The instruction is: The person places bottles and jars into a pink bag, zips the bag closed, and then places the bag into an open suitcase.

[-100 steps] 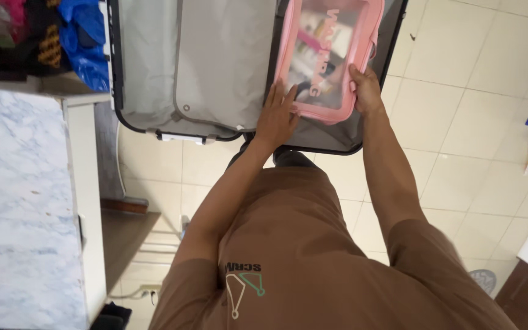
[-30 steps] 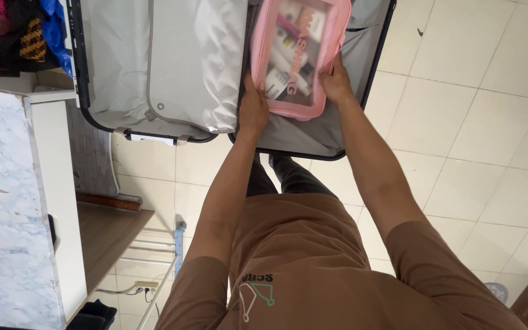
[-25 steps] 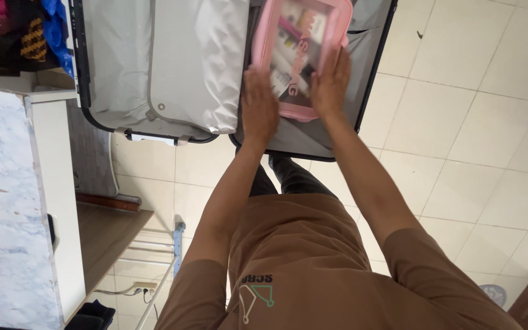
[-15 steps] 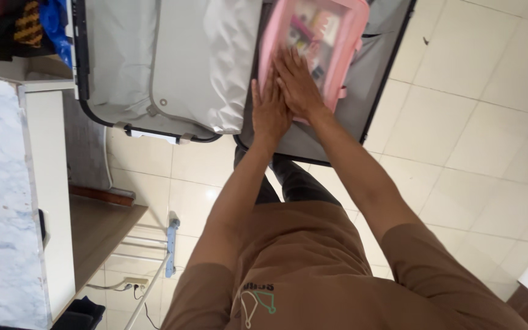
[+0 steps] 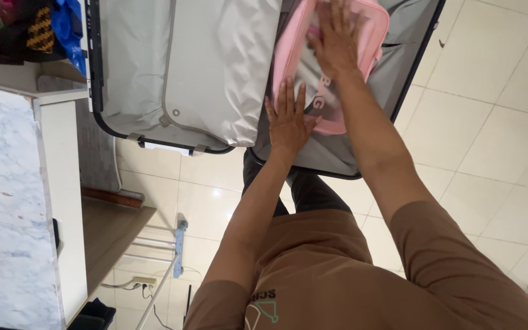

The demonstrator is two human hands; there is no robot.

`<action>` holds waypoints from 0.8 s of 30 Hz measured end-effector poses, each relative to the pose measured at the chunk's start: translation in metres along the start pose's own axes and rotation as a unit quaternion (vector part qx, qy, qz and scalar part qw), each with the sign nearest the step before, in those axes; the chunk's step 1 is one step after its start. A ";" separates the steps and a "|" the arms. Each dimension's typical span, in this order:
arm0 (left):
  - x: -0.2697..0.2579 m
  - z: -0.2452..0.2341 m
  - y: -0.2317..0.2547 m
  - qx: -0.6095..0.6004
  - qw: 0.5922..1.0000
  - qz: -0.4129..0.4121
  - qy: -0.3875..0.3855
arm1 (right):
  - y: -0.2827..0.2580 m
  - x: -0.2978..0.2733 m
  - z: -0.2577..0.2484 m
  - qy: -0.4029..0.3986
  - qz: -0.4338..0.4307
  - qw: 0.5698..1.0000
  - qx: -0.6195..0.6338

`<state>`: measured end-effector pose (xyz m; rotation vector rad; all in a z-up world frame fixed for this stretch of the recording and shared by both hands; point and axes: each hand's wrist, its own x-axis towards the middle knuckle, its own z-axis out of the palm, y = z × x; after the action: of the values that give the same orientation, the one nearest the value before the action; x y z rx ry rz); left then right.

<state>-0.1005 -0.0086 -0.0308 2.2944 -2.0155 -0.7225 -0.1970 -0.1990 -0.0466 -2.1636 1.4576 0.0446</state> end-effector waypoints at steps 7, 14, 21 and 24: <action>0.000 -0.014 0.013 0.017 0.996 -0.034 -0.079 | 0.070 -0.064 0.052 0.109 0.048 0.993 0.001; -0.008 -0.008 0.018 0.028 0.999 -0.012 -0.031 | 0.060 -0.135 0.097 0.103 0.032 0.991 0.076; -0.034 -0.025 -0.022 -0.173 0.978 0.077 0.087 | 0.065 -0.162 0.068 0.042 0.031 0.990 0.129; -0.068 -0.045 -0.051 -0.198 0.924 0.028 0.325 | 0.061 -0.194 0.074 0.037 0.008 0.994 0.099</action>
<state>-0.0420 0.0513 0.0172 1.8869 -1.4625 -0.2654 -0.3122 -0.0182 -0.0747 -2.0126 1.4543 -0.1692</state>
